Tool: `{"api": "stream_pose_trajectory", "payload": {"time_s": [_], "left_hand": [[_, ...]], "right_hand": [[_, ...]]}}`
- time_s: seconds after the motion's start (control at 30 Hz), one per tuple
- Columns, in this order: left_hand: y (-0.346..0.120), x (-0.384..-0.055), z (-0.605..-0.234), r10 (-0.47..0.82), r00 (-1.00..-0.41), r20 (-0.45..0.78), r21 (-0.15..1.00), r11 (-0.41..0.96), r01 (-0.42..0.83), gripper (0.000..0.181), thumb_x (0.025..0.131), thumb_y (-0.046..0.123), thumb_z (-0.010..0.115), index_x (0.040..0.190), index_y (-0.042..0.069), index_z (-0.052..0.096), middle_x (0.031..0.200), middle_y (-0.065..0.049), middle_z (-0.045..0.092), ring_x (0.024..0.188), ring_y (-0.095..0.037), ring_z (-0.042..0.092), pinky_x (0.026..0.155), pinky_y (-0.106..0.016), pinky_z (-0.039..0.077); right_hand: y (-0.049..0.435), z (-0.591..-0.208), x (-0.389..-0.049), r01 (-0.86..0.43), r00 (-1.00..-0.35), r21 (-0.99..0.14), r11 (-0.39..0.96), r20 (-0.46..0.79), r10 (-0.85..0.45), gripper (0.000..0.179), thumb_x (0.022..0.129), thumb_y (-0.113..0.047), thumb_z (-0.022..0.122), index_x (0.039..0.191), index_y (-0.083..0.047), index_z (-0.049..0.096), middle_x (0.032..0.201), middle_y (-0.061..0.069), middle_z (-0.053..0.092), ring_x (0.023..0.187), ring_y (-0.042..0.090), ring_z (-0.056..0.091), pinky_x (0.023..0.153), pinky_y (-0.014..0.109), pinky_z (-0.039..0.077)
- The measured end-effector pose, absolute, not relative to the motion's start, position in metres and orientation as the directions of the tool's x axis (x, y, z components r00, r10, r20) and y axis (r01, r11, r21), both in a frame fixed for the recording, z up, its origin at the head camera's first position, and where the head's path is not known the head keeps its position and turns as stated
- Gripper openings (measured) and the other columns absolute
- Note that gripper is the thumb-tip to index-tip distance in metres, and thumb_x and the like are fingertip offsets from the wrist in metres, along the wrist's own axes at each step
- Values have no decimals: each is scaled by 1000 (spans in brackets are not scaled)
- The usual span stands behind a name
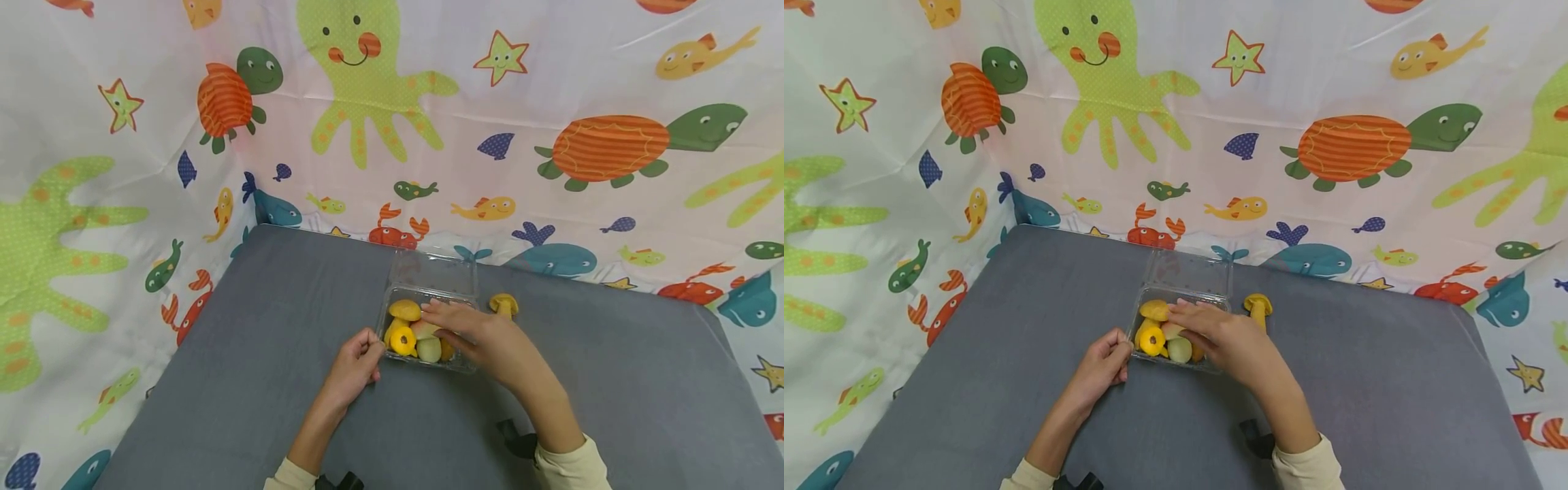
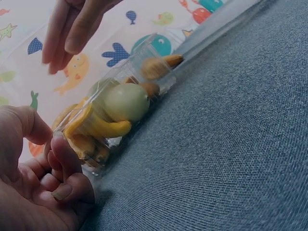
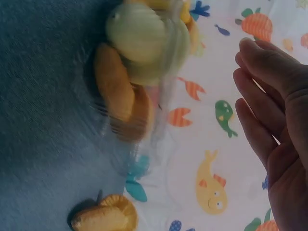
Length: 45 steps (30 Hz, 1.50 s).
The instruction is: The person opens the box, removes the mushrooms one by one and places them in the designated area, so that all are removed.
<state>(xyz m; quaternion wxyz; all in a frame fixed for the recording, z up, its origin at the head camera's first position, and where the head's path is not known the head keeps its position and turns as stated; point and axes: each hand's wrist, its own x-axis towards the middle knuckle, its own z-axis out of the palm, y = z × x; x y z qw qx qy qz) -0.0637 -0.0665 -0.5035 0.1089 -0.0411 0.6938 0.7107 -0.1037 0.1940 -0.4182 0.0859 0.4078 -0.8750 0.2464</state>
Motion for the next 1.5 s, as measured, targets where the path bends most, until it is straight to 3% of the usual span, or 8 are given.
{"api": "stream_pose_trajectory", "payload": {"time_s": [0.17,0.53,0.97,1.07,1.3,1.5], "left_hand": [[-65,-66,-503,93,-973,-211,977,-3,-212,17,101,10,61,86,8,52,68,-1,49,57,-16,52,54,-24,39],[-65,-67,-506,82,-974,-210,977,-8,-211,18,100,8,60,83,9,52,66,0,50,56,-14,52,51,-22,38],[-64,-67,-506,79,-970,-230,973,-15,-232,18,99,6,59,83,10,51,67,1,50,56,-13,51,52,-21,38],[-64,-66,-505,83,-970,-228,973,-18,-230,18,100,7,59,83,10,51,67,1,50,56,-12,51,52,-21,38],[-64,-65,-505,93,-969,-228,973,-21,-230,18,100,9,61,85,11,52,68,0,51,57,-13,52,52,-22,38],[-65,-66,-507,93,-966,-241,970,-20,-244,18,101,13,60,85,12,51,68,0,51,58,-14,53,52,-23,39]], "right_hand": [[185,-423,-101,-787,-615,-322,527,333,-714,59,85,-5,87,140,-19,70,141,-5,68,128,16,66,102,42,55],[164,-438,-96,-841,-539,-134,524,271,-797,53,89,-9,82,139,-23,71,141,-7,68,131,12,64,103,36,54],[156,-441,-95,-830,-557,-75,553,178,-811,50,95,-9,73,140,-29,70,146,-10,65,136,12,60,85,37,61],[154,-441,-96,-831,-553,-57,553,184,-813,49,94,-8,74,139,-28,71,145,-9,65,136,12,60,88,36,61],[151,-444,-98,-847,-525,-30,531,205,-826,50,92,-5,75,138,-24,72,144,-6,66,135,11,61,109,37,50],[152,-446,-99,-861,-503,-45,507,237,-831,49,92,-4,76,138,-21,72,142,-5,68,134,14,62,110,38,50]]}}
